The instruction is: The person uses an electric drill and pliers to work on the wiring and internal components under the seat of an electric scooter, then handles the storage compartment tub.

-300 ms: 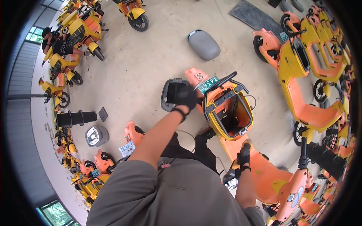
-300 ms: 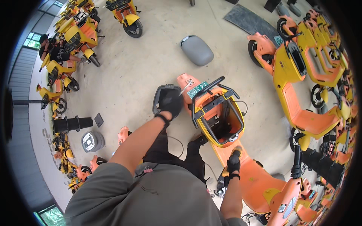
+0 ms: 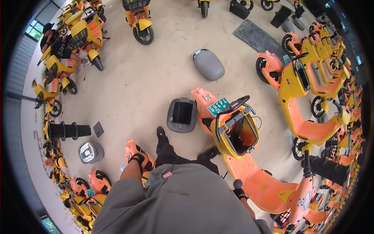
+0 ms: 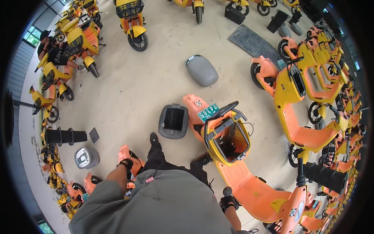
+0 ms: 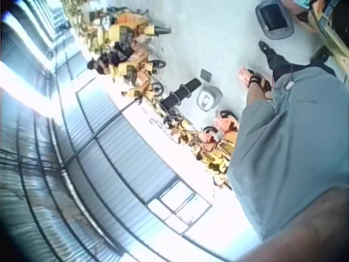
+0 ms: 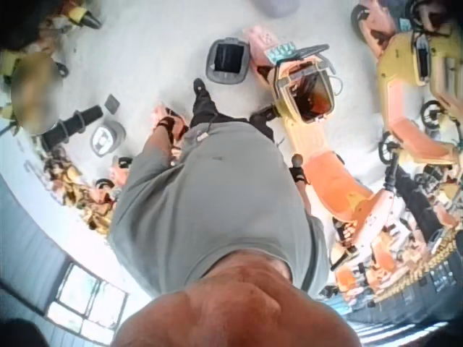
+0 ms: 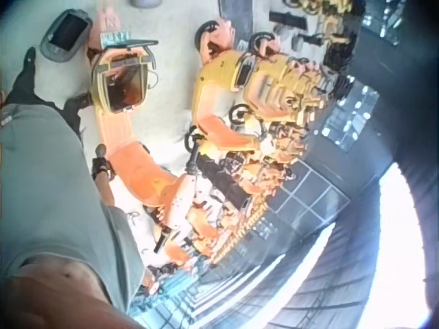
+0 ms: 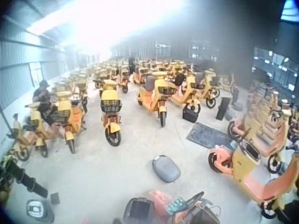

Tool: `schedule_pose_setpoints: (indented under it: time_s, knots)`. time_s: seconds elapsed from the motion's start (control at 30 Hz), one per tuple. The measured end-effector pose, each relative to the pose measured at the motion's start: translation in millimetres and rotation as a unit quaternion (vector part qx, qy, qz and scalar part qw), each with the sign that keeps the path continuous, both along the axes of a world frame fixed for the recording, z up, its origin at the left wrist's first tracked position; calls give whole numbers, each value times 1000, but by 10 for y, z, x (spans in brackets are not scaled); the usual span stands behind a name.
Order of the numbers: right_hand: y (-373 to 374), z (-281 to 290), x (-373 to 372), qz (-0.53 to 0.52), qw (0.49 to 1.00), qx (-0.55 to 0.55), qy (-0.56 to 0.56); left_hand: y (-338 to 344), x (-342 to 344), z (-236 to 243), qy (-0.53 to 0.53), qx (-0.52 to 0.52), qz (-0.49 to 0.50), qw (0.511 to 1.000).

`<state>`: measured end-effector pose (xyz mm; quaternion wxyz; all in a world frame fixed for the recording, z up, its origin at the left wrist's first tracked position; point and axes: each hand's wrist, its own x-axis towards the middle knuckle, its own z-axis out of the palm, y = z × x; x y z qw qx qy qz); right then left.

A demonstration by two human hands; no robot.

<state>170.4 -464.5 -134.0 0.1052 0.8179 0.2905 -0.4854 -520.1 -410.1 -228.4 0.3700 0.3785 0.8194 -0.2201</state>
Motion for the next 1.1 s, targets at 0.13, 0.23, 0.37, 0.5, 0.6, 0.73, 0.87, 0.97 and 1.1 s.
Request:
schedule_pose_setpoints:
  time_s: [0.13,0.23,0.37,0.5,0.6,0.73,0.87,0.97,1.1]
  knots:
    - [170,-76,-706,32,999,-1,21,-299,-946,-755,84,-44,-148,984]
    - [592,-236,-1347,98,994,-3,55,-841,-1628,-1120,102,6,-189,977]
    - [623,-258,-1821,94,993,56,35,1173,-1159,416,-246,169,261,918]
    - [1176,-446,-2284,507,832,223,28,1719,-1321,1480,-305,255,253,882]
    - [2023,170,-3211,-211,955,108,177,1634,-1649,1091,-273,279,198,899]
    - [2681,231,-3587,-181,952,145,199,1052,-2233,-62,-326,102,223,913]
    - [3183,556,-4232,-88,979,120,140,388,-2497,189,-358,-90,328,870]
    - [3218,-785,-3872,258,951,112,130,696,-2694,892,-325,-31,19,945]
    - [3598,-672,-4304,224,960,157,58,901,-3096,672,-217,45,-200,954]
